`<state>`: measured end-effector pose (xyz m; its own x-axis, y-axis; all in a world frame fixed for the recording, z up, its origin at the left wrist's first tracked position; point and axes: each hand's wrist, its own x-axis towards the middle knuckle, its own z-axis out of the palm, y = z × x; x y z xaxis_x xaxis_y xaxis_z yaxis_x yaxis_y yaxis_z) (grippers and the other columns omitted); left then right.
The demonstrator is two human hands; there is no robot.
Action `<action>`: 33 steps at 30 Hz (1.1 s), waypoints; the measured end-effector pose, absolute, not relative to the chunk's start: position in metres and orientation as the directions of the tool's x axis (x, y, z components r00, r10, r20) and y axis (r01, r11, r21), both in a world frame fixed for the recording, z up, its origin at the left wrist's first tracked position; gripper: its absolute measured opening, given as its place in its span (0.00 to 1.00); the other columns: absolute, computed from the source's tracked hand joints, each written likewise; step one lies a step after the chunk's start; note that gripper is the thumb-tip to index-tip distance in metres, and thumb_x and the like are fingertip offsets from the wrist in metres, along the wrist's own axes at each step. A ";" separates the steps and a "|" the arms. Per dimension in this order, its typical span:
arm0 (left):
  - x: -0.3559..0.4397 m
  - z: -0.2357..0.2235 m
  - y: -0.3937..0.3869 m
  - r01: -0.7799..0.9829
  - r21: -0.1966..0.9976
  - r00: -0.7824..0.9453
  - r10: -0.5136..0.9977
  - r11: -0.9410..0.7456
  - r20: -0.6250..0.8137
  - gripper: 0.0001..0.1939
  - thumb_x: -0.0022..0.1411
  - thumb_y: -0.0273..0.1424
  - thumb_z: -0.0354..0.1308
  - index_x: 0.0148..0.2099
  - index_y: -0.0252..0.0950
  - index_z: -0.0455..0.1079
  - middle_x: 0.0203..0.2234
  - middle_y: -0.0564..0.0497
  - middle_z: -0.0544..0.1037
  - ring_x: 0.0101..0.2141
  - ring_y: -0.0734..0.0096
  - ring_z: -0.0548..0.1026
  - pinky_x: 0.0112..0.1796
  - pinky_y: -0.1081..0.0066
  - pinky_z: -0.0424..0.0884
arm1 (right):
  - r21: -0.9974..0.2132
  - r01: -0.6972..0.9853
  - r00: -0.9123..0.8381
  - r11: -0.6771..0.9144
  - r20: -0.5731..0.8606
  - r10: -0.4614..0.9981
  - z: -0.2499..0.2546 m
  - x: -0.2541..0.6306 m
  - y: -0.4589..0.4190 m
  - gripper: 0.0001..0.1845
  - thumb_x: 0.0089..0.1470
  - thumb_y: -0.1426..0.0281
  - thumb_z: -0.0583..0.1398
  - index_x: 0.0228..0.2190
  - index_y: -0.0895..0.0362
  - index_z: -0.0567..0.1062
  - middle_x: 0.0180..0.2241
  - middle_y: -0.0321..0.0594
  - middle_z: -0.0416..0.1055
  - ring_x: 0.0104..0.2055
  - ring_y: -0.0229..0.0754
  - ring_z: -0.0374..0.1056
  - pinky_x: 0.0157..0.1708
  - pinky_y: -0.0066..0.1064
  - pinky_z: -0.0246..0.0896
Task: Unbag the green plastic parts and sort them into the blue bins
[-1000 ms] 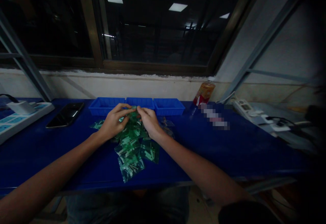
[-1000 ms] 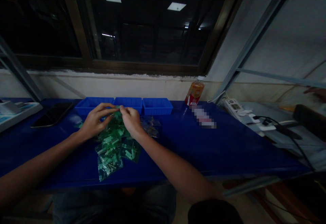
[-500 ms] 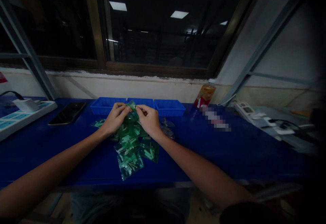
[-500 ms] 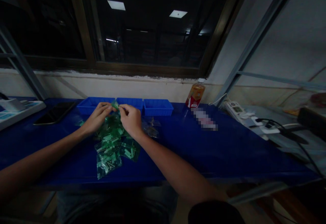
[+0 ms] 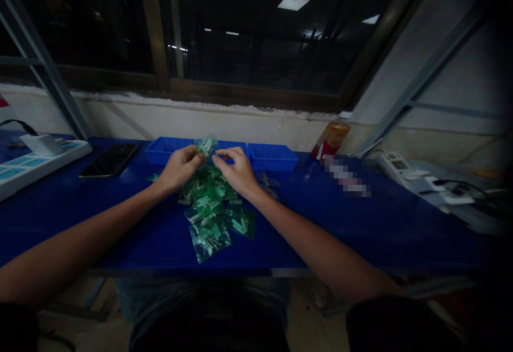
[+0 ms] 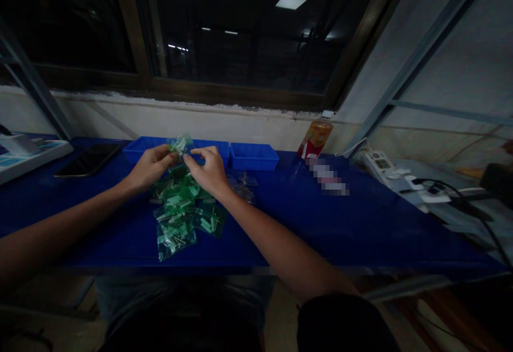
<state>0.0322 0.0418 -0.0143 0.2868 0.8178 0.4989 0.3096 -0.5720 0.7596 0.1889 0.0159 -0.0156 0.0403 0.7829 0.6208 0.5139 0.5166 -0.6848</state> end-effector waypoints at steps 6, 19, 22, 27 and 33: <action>0.032 -0.009 0.031 0.563 0.246 0.421 0.530 -0.789 0.737 0.10 0.58 0.29 0.50 0.39 0.32 0.71 0.25 0.51 0.70 0.27 0.72 0.68 0.30 0.73 0.63 | -0.881 0.280 0.055 0.382 0.412 0.910 -0.009 0.189 0.014 0.21 0.48 0.53 0.53 0.20 0.58 0.71 0.21 0.35 0.65 0.28 0.37 0.62 0.32 0.32 0.55; 0.040 -0.009 0.021 0.492 0.289 0.548 0.550 -0.821 0.630 0.21 0.56 0.32 0.52 0.53 0.34 0.65 0.35 0.47 0.72 0.34 0.69 0.70 0.38 0.68 0.66 | -0.843 0.287 0.052 0.454 0.487 0.872 -0.014 0.198 0.012 0.12 0.50 0.63 0.53 0.26 0.58 0.69 0.23 0.34 0.64 0.27 0.36 0.60 0.27 0.29 0.54; 0.045 -0.007 0.013 0.446 0.424 0.539 0.614 -0.789 0.577 0.24 0.58 0.36 0.50 0.56 0.36 0.61 0.35 0.48 0.73 0.33 0.69 0.70 0.35 0.70 0.66 | -0.770 0.386 0.104 0.508 0.583 0.806 -0.013 0.200 0.013 0.09 0.52 0.66 0.52 0.31 0.57 0.68 0.26 0.35 0.65 0.29 0.37 0.62 0.30 0.30 0.56; 0.046 -0.005 0.015 0.361 0.722 0.405 0.796 -0.590 0.449 0.24 0.61 0.44 0.42 0.42 0.31 0.70 0.31 0.47 0.74 0.34 0.67 0.71 0.34 0.70 0.65 | -0.598 0.576 0.097 0.558 0.727 0.680 -0.010 0.197 0.004 0.08 0.53 0.68 0.53 0.37 0.55 0.63 0.30 0.37 0.63 0.33 0.38 0.62 0.35 0.33 0.59; 0.044 -0.010 0.026 0.071 0.947 0.348 0.897 -0.314 0.271 0.24 0.60 0.46 0.43 0.31 0.31 0.68 0.24 0.47 0.71 0.27 0.70 0.69 0.27 0.71 0.63 | -0.315 0.664 -0.226 0.678 0.780 0.584 -0.004 0.197 -0.008 0.06 0.49 0.77 0.53 0.29 0.56 0.67 0.34 0.39 0.61 0.40 0.39 0.60 0.42 0.34 0.58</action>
